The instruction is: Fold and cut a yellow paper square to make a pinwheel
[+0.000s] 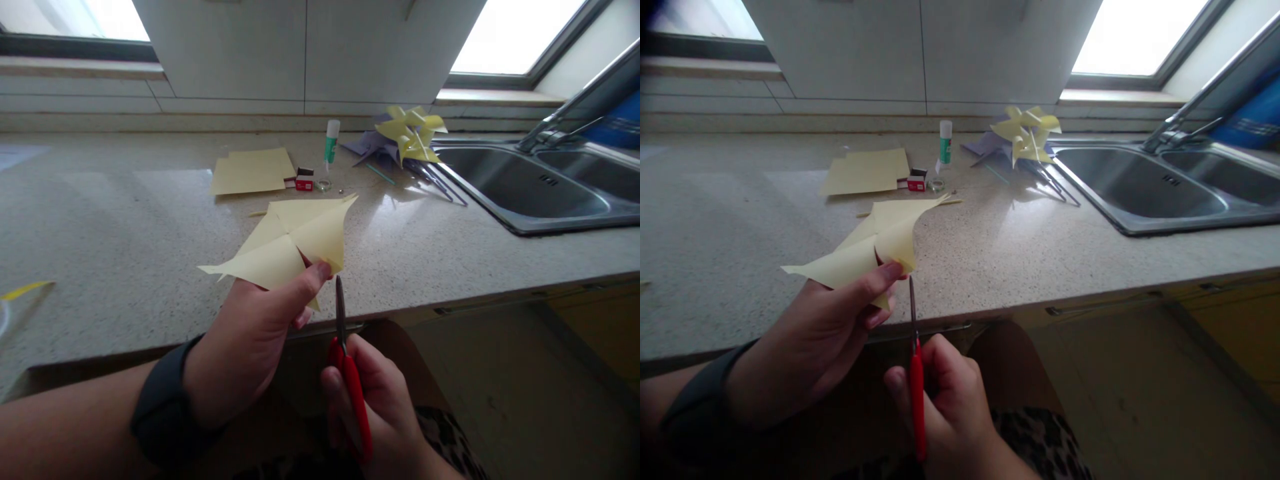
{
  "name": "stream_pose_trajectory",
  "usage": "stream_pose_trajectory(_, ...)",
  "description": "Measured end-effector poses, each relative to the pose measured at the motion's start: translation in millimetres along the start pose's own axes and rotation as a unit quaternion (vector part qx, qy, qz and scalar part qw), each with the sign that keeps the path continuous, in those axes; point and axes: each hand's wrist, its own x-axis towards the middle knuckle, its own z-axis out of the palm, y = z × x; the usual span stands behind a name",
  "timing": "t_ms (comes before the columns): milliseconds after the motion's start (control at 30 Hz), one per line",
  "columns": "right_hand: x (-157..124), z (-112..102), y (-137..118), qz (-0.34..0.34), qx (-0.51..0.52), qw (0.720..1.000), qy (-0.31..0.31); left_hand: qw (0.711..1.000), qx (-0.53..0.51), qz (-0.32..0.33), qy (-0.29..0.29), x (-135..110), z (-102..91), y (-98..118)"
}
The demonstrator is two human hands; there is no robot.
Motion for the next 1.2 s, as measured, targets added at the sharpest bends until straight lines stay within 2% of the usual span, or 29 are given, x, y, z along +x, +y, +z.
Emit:
stream_pose_trajectory(467, 1.8, 1.4, 0.2, 0.002, 0.026, 0.999, -0.023, 1.0, 0.004, -0.013, 0.009, -0.4, 0.3, 1.3)
stream_pose_trajectory(900, 3.7, 2.4, -1.0, 0.006, 0.033, 0.999, -0.005, 1.0, 0.001, -0.012, 0.004, -0.7, 0.5, 1.7)
stream_pose_trajectory(1200, -1.0, 3.9, -0.6, 0.044, 0.028, 0.999, 0.008, 1.0, 0.001, -0.009, 0.013, -2.1, 1.9, 2.9)
